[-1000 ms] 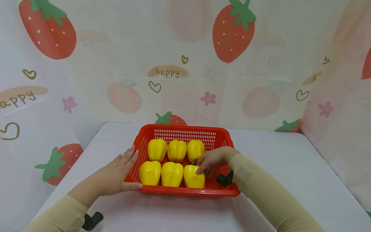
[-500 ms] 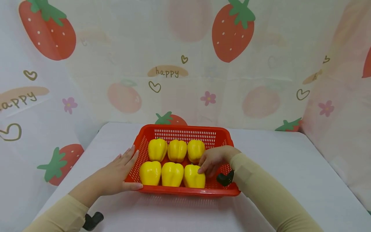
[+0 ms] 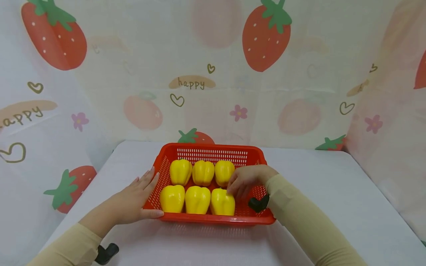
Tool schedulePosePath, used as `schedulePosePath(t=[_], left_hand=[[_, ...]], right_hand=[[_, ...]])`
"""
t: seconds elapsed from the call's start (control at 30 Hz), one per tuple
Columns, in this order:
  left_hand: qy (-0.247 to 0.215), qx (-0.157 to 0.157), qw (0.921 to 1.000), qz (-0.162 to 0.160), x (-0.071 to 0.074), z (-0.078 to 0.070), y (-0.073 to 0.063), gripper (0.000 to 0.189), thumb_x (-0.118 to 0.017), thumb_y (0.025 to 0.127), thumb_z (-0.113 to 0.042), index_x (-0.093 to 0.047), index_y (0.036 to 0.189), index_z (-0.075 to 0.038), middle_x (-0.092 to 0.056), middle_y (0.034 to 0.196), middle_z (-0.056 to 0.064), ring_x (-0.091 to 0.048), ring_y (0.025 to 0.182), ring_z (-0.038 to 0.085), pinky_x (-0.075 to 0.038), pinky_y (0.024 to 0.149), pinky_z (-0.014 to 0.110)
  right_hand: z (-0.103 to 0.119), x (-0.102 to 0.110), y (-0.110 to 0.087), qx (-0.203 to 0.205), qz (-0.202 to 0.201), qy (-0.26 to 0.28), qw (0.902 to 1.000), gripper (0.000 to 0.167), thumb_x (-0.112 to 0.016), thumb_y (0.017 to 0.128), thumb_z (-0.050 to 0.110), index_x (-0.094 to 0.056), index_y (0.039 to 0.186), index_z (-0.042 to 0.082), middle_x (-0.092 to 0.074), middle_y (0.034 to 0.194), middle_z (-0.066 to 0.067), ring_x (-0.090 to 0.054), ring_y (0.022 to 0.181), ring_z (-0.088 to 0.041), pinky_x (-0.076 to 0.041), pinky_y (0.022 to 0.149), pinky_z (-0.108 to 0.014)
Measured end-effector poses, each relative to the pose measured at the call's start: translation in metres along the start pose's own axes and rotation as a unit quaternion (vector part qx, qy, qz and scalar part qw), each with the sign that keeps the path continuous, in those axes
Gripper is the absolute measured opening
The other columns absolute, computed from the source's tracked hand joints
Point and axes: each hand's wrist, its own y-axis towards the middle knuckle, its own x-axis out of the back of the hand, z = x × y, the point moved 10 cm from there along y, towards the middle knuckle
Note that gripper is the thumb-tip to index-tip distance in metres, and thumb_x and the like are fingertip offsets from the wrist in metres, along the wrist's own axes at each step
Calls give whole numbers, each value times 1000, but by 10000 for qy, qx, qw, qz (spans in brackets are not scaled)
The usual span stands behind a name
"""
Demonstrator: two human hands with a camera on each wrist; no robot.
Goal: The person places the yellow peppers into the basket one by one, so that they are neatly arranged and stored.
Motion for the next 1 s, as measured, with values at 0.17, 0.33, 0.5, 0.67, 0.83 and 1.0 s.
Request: schedulePosePath(t=[0.17, 0.33, 0.5, 0.67, 0.83, 1.0], left_hand=[[-17, 70, 10000, 43, -3, 2, 1, 114, -47, 67, -79, -15, 146, -4, -8, 152, 17, -12, 138, 33, -16, 109, 52], [37, 60, 10000, 15, -3, 3, 2, 114, -46, 67, -80, -14, 146, -4, -7, 152, 16, -12, 138, 33, -16, 109, 51], [-9, 83, 10000, 27, -1, 2, 1, 115, -47, 67, -80, -15, 146, -3, -7, 152, 17, -11, 138, 33, -16, 109, 51], [-125, 131, 9998, 76, 0, 2, 1, 115, -50, 67, -78, -16, 145, -2, -7, 152, 17, -11, 138, 33, -16, 109, 51], [-192, 243, 9992, 249, -1, 2, 2, 115, -51, 65, -78, -17, 145, -3, -7, 152, 16, -11, 138, 33, -16, 109, 52], [-263, 372, 9983, 366, 0, 3, 2, 117, -54, 63, -78, -17, 145, -3, -8, 152, 17, -11, 138, 33, -16, 108, 53]], right_hand=[[5, 7, -7, 146, -132, 322, 9993, 27, -69, 80, 24, -69, 99, 5, -69, 93, -14, -65, 91, -31, -53, 79, -40], [12, 15, -16, 306, -211, 586, 9976, 36, -68, 83, 24, -64, 108, -1, -67, 96, -19, -65, 91, -31, -53, 78, -40], [20, 25, -27, 543, -303, 443, 9971, 36, -64, 86, 22, -60, 110, -3, -65, 99, -21, -65, 92, -32, -52, 81, -42], [23, 37, -42, 666, -543, -51, 9963, 33, -62, 87, 22, -60, 111, 0, -65, 101, -15, -65, 90, -24, -52, 83, -37], [24, 47, -58, 850, -796, -759, 9903, 22, -62, 87, 27, -62, 102, 10, -65, 99, -7, -63, 92, -19, -51, 84, -34], [19, 58, -75, 919, -1134, -1268, 9811, 17, -62, 86, 29, -63, 100, 19, -63, 100, 0, -58, 96, -18, -48, 86, -38]])
